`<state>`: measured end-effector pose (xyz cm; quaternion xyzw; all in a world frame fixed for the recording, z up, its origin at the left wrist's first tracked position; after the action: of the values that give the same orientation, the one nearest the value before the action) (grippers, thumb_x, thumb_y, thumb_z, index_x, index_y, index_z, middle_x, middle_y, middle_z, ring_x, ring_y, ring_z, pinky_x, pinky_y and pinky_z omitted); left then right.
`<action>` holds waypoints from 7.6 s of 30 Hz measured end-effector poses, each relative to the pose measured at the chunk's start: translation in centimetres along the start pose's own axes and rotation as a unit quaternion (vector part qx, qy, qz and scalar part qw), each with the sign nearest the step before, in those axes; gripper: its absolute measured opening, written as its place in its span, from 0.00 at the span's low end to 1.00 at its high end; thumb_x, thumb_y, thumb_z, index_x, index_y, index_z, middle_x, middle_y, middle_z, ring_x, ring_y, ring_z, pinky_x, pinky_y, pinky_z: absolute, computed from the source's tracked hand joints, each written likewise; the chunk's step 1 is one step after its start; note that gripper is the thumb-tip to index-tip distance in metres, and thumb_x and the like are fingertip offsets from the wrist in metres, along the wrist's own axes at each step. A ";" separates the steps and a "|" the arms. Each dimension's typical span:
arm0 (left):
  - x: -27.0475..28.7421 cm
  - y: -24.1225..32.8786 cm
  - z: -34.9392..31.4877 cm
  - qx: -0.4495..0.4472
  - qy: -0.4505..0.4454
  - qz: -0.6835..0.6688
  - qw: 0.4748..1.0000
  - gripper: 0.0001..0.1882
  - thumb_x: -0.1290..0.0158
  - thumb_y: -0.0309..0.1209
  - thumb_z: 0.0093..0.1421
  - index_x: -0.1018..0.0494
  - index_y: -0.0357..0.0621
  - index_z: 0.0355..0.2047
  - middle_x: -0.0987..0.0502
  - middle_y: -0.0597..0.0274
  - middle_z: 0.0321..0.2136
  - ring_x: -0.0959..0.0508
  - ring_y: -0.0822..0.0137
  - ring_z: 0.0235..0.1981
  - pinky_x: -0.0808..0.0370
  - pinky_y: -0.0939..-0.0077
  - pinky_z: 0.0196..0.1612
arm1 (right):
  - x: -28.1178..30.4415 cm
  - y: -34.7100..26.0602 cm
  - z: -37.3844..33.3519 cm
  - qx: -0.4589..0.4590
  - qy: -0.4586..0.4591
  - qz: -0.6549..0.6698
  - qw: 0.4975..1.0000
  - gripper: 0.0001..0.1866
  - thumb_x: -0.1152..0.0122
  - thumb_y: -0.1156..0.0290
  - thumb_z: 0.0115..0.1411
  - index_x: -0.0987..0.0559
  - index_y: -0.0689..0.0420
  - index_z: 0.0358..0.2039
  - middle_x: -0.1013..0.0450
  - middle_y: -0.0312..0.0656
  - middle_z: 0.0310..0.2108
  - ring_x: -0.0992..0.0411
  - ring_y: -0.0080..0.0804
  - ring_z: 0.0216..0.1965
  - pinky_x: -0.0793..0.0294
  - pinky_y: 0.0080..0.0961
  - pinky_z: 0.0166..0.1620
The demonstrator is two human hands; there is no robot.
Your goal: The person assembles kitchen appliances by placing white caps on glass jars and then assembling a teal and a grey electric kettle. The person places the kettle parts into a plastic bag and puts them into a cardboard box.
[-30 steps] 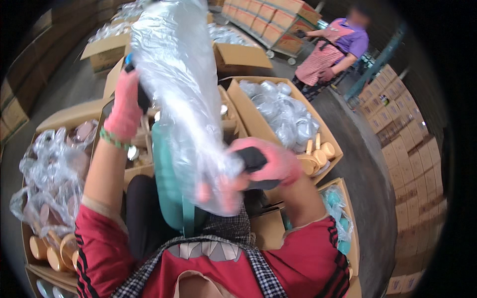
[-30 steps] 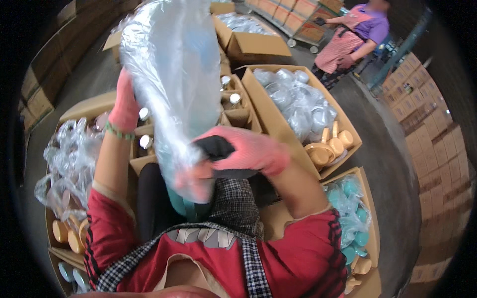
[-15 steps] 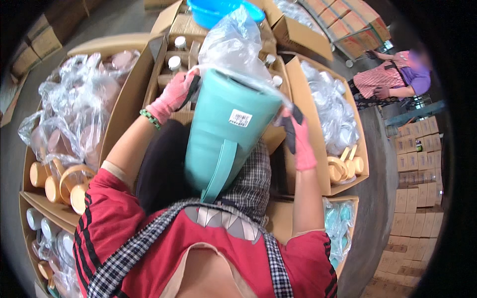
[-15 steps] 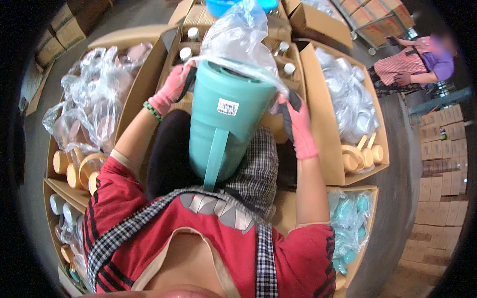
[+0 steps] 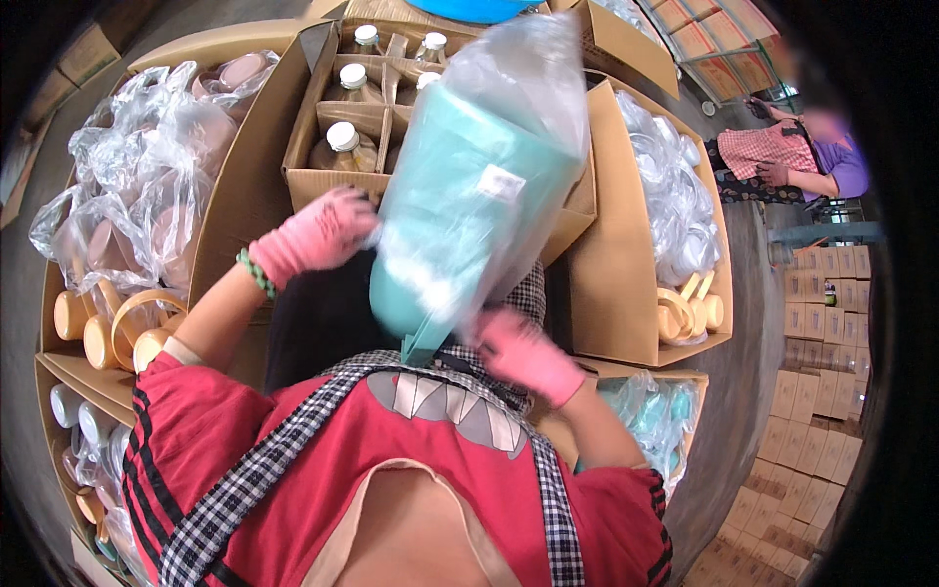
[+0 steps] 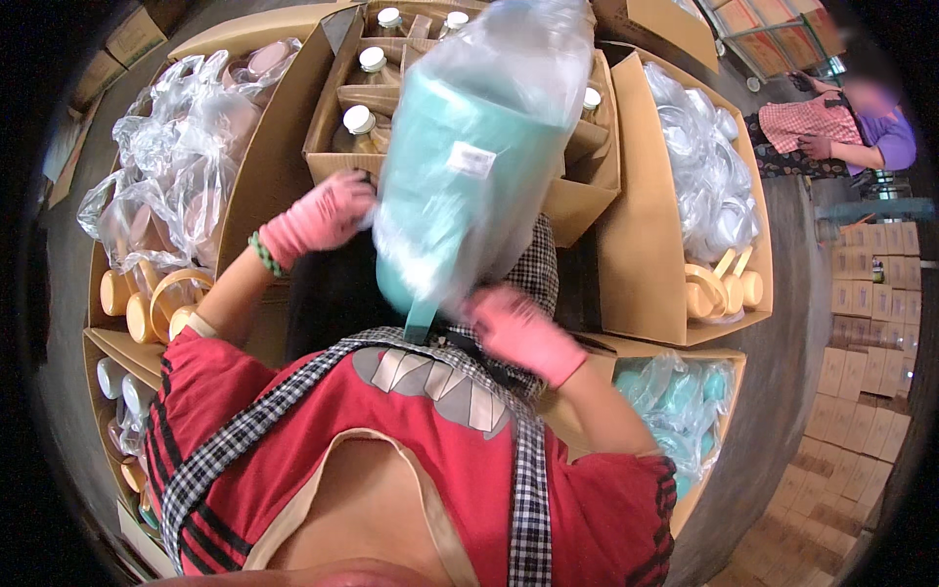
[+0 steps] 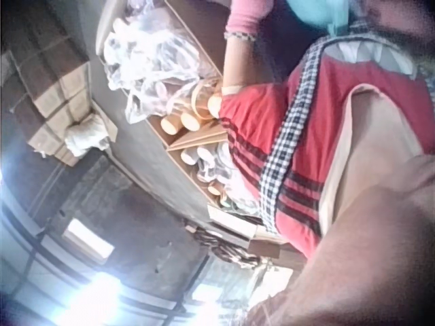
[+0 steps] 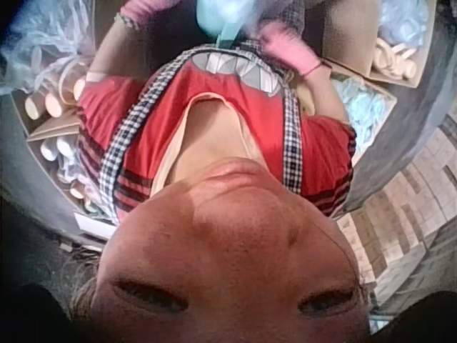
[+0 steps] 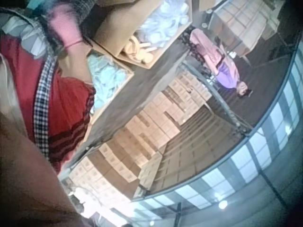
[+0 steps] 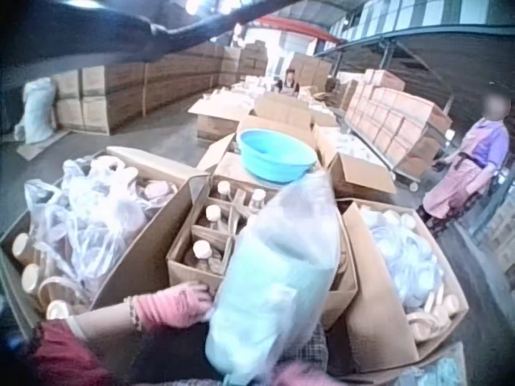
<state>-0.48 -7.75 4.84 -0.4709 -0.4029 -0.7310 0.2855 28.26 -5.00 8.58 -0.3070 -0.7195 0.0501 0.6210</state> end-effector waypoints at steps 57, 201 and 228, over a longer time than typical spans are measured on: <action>8.4 12.1 2.7 0.139 0.203 -0.031 0.969 0.54 0.34 0.52 0.22 0.44 0.34 0.48 0.46 0.42 0.49 0.41 0.44 0.51 0.42 0.55 0.51 | 6.8 -7.7 4.0 -0.028 0.340 -0.156 0.927 0.42 0.41 0.48 0.37 0.40 0.68 0.46 0.49 0.68 0.47 0.45 0.66 0.47 0.45 0.49 0.50; -3.2 9.9 -6.4 0.143 0.300 -0.248 0.910 0.19 0.43 0.30 0.42 0.31 0.35 0.35 0.31 0.46 0.41 0.30 0.53 0.42 0.35 0.68 0.46 | 18.5 -3.7 -2.3 0.218 0.516 0.471 0.681 0.32 0.59 0.48 0.57 0.42 0.62 0.51 0.39 0.39 0.46 0.38 0.28 0.46 0.40 0.26 0.49; 1.3 9.7 -3.6 0.111 0.205 -0.234 0.944 0.16 0.47 0.34 0.46 0.28 0.42 0.36 0.26 0.54 0.32 0.27 0.58 0.34 0.31 0.68 0.40 | 0.7 -0.2 -0.9 -0.128 0.405 0.499 0.755 0.40 0.54 0.40 0.50 0.43 0.60 0.53 0.41 0.38 0.50 0.41 0.26 0.49 0.41 0.25 0.50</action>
<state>5.12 -15.88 8.33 -0.1683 -0.5129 -0.8088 0.2336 28.98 -5.14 9.46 -0.6903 -0.1452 0.1311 0.6965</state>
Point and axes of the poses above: each hand's wrist, its own z-axis towards the middle knuckle, its own x-axis out of the back of the hand, y = z × x, the point moved 2 cm from there along z, towards the middle knuckle
